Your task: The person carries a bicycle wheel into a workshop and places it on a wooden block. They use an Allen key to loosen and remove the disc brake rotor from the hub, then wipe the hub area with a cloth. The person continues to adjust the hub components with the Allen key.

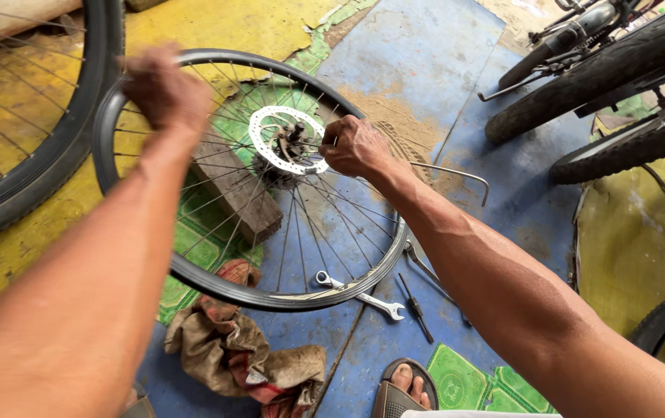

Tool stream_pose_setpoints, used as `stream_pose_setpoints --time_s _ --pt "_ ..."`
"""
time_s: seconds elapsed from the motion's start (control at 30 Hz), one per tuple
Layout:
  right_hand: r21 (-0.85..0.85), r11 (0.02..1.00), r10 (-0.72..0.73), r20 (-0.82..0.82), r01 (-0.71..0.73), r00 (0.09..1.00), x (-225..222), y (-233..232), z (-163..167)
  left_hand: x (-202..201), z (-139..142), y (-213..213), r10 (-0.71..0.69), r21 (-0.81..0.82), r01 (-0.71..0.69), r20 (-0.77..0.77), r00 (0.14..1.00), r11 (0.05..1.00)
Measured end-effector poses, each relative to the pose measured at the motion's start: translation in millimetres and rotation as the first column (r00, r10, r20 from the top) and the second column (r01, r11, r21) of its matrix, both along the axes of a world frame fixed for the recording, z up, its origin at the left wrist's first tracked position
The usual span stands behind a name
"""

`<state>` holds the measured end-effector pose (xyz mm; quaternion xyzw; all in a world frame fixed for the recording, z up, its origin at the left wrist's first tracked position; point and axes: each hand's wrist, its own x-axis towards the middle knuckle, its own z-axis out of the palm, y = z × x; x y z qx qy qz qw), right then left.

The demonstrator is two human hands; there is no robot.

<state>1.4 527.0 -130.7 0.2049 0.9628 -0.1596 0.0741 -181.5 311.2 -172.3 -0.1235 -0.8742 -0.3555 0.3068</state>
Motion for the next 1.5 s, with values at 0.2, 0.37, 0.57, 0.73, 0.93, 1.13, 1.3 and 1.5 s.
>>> stream_pose_setpoints --time_s 0.2,0.37,0.57,0.73,0.93,1.13,1.3,1.5 --pt "-0.056 0.997 -0.047 -0.016 0.046 0.999 -1.9 -5.8 -3.1 60.9 -0.7 34.0 -0.423 -0.062 0.531 0.529 0.736 0.845" --pt "-0.004 0.999 -0.046 0.003 0.046 0.999 3.2 -0.5 -2.0 82.5 -2.2 50.1 -0.408 -0.204 0.481 0.316 0.857 0.853" --pt "-0.063 0.997 -0.041 -0.064 0.037 0.997 4.7 -4.4 -9.9 75.5 -22.7 71.1 -0.440 -0.156 0.554 0.452 0.776 0.817" --pt "-0.092 0.994 -0.058 -0.052 0.053 0.997 5.8 -0.2 -13.5 56.7 -14.4 74.1 -0.268 0.031 0.301 0.545 0.795 0.953" --pt "-0.131 0.991 -0.025 -0.083 0.014 0.996 2.5 -2.4 -23.2 53.9 4.6 77.0 -0.407 0.450 0.113 0.637 0.655 0.886" --pt "-0.144 0.984 -0.107 -0.018 0.103 0.994 -1.0 9.3 -25.7 20.7 11.5 66.8 -0.444 0.713 -0.077 0.514 0.734 0.697" --pt "-0.072 0.987 -0.145 -0.019 0.144 0.989 4.3 39.5 -8.9 -1.7 16.2 18.8 -0.031 0.205 -0.049 0.370 0.929 0.977" --pt "-0.107 0.993 -0.051 0.027 0.054 0.998 -2.0 20.7 -11.2 63.1 -7.1 61.4 -0.240 -0.199 0.374 0.484 0.841 0.906"
